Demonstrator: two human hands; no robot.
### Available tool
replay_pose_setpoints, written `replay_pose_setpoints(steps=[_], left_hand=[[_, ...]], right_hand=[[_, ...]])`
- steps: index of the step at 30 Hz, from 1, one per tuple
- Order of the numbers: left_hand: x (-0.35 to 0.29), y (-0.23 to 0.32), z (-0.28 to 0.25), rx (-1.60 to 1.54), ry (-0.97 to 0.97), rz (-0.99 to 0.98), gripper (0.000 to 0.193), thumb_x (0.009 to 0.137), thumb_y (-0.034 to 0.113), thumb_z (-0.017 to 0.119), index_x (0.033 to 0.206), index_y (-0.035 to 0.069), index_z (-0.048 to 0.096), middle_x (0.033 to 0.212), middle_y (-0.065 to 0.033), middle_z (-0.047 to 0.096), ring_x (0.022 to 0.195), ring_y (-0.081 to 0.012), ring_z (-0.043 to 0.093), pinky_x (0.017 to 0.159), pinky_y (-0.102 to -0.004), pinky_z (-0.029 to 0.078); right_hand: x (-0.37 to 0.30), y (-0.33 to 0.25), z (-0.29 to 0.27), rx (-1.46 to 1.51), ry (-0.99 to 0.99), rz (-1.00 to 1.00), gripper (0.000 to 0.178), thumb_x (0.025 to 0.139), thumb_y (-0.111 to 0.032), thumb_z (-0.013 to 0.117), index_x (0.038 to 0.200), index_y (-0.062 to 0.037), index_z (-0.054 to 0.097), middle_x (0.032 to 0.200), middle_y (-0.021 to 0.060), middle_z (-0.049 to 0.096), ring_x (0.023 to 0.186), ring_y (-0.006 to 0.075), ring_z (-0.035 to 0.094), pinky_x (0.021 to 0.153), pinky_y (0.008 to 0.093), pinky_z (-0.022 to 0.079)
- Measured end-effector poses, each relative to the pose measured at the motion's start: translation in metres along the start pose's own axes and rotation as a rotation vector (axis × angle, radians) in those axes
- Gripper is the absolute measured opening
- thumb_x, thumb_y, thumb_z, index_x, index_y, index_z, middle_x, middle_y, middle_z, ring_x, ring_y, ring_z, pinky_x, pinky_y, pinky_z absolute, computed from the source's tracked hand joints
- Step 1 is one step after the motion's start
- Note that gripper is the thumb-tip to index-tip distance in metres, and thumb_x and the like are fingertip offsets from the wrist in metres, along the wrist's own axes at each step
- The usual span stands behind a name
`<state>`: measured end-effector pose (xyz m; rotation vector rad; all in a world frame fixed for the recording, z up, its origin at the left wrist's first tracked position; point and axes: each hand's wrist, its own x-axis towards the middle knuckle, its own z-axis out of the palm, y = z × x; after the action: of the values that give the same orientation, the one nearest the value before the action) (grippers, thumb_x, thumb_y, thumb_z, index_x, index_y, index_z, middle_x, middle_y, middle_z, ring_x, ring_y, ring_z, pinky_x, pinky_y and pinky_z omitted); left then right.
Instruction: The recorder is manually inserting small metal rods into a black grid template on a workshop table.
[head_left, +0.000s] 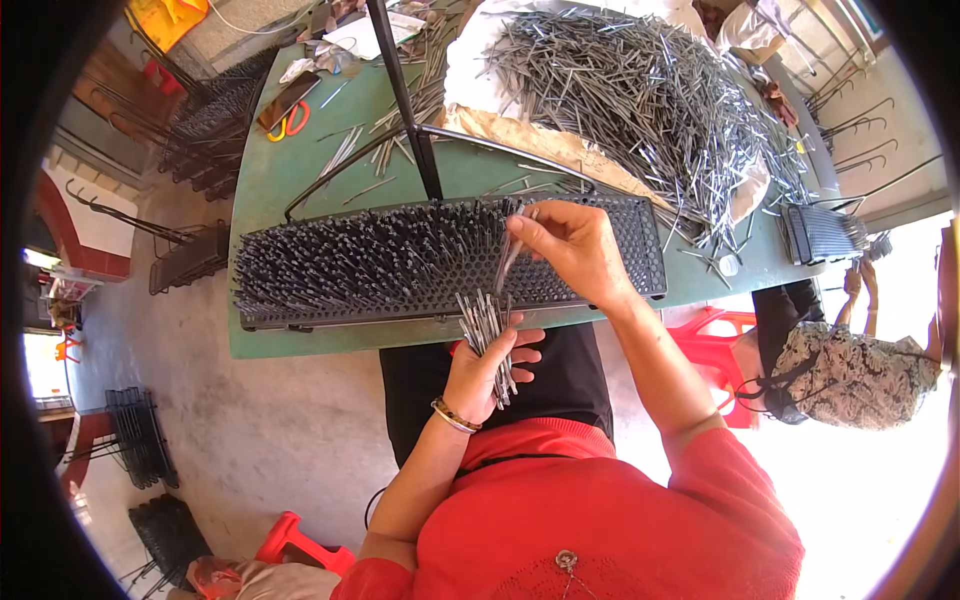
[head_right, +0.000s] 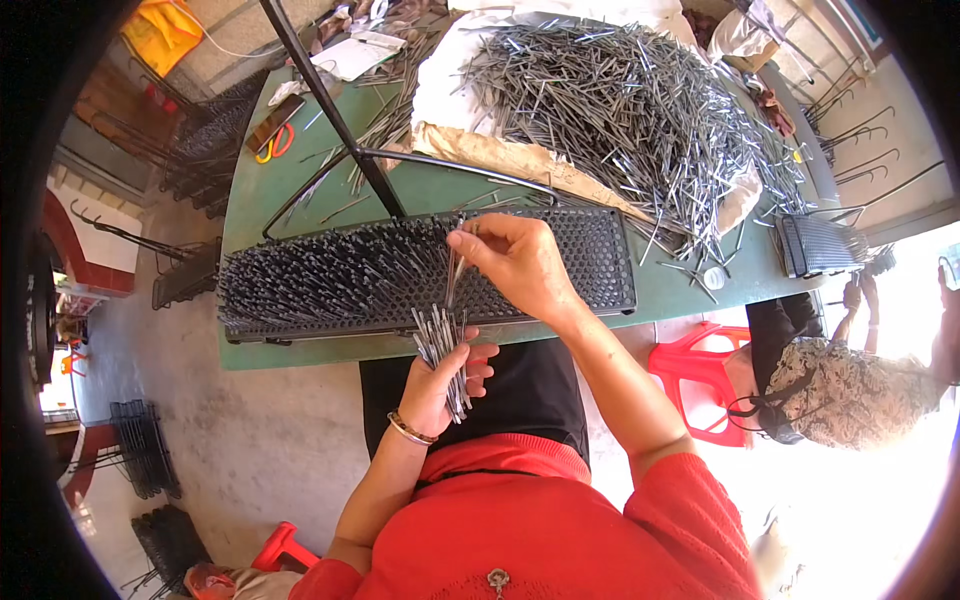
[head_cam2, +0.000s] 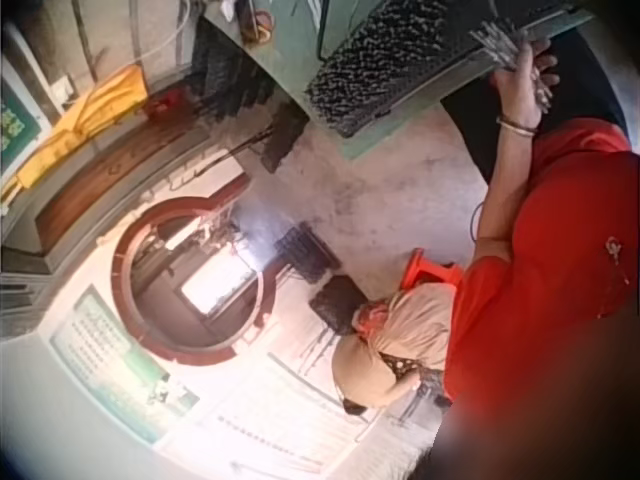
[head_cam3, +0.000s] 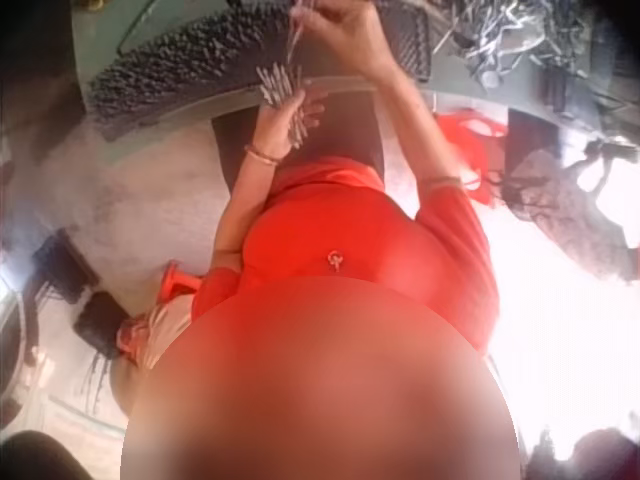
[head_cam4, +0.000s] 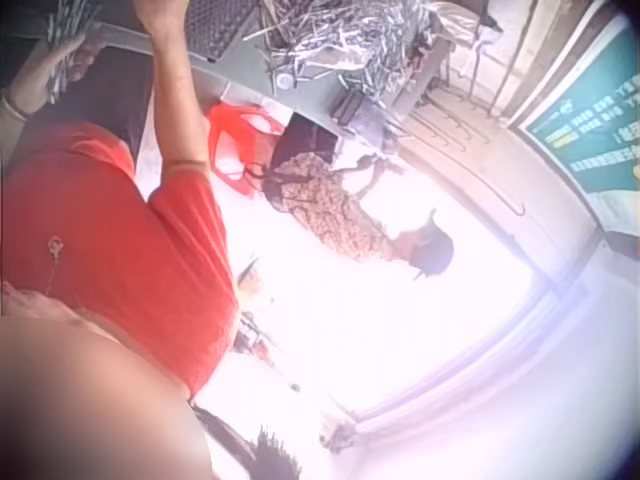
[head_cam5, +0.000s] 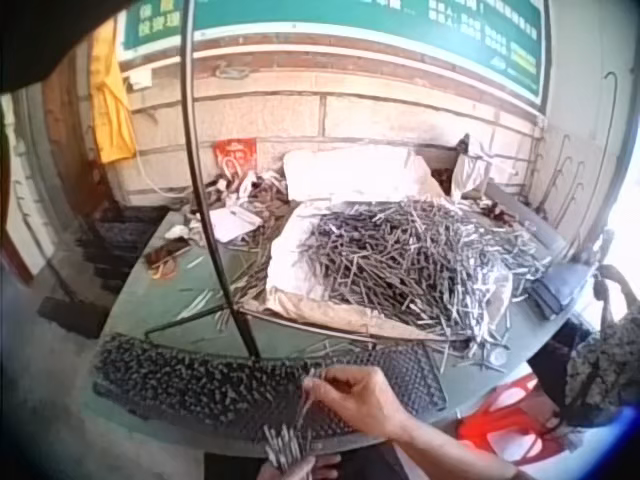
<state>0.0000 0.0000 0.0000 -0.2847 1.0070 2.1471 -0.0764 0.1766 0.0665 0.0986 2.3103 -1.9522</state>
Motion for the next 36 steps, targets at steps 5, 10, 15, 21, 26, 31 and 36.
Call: replay_pose_setpoints(steps=[5,10,15,21,26,31,36], left_hand=[[0.0,0.002,-0.002,0.024,0.027,0.01,0.033,0.092,0.016,0.057,0.121,0.002,0.05,0.104,-0.0182,0.066,0.076,-0.0159,0.066,0.059,-0.0261,0.054],[0.0,-0.001,-0.005,0.014,0.028,0.003,0.032,0.092,0.014,0.057,0.12,0.001,0.051,0.104,-0.0182,0.066,0.076,-0.0161,0.066,0.06,-0.0265,0.054],[-0.002,0.001,-0.005,0.004,0.06,-0.012,0.028,0.091,0.012,0.056,0.116,0.0,0.053,0.102,-0.0176,0.066,0.08,-0.0168,0.066,0.065,-0.0282,0.055],[-0.004,0.005,-0.003,-0.003,0.005,-0.004,0.025,0.092,0.01,0.054,0.113,-0.002,0.054,0.104,-0.0191,0.065,0.087,-0.0213,0.066,0.074,-0.0322,0.056],[-0.004,0.005,-0.004,0.024,-0.018,-0.009,0.025,0.092,0.01,0.053,0.114,-0.003,0.054,0.104,-0.0195,0.064,0.09,-0.0234,0.066,0.075,-0.0339,0.057],[-0.003,0.003,-0.006,0.025,-0.038,-0.017,0.024,0.093,0.01,0.052,0.114,-0.003,0.054,0.105,-0.0195,0.064,0.091,-0.0243,0.065,0.078,-0.0357,0.056],[-0.003,0.0,-0.007,-0.003,-0.043,-0.05,0.025,0.094,0.011,0.051,0.114,-0.004,0.053,0.106,-0.0201,0.063,0.093,-0.0263,0.065,0.081,-0.0386,0.055]], right_hand=[[0.011,0.008,0.02,-0.042,0.181,-0.296,0.019,0.088,-0.017,0.067,0.094,0.0008,0.067,0.074,0.0004,0.065,0.07,0.0032,0.054,0.063,0.0213,0.046],[0.015,0.015,0.024,-0.252,0.145,-0.454,0.017,0.084,-0.014,0.069,0.095,-0.0012,0.067,0.09,0.0072,0.069,0.077,0.013,0.063,0.068,0.026,0.05],[0.017,0.017,0.027,-0.306,0.127,-0.563,0.015,0.083,-0.012,0.069,0.093,-0.002,0.068,0.09,0.0089,0.068,0.081,0.02,0.065,0.073,0.0299,0.051],[0.016,0.015,0.029,-0.505,0.115,-0.717,0.016,0.079,-0.011,0.07,0.094,-0.0056,0.068,0.087,0.0092,0.067,0.084,0.0267,0.063,0.075,0.035,0.049],[0.02,0.022,0.032,-0.555,0.133,-0.814,0.021,0.077,-0.011,0.071,0.098,-0.0053,0.067,0.086,0.0091,0.066,0.082,0.0263,0.062,0.073,0.036,0.048],[0.013,0.024,0.031,-0.695,0.156,-0.955,0.024,0.076,-0.011,0.07,0.098,-0.0044,0.065,0.096,0.0087,0.061,0.082,0.0253,0.059,0.071,0.0347,0.045],[0.009,0.02,0.033,-0.809,0.2,-0.904,0.027,0.076,-0.013,0.071,0.101,-0.0036,0.066,0.096,0.0102,0.061,0.083,0.0273,0.059,0.073,0.035,0.046]])
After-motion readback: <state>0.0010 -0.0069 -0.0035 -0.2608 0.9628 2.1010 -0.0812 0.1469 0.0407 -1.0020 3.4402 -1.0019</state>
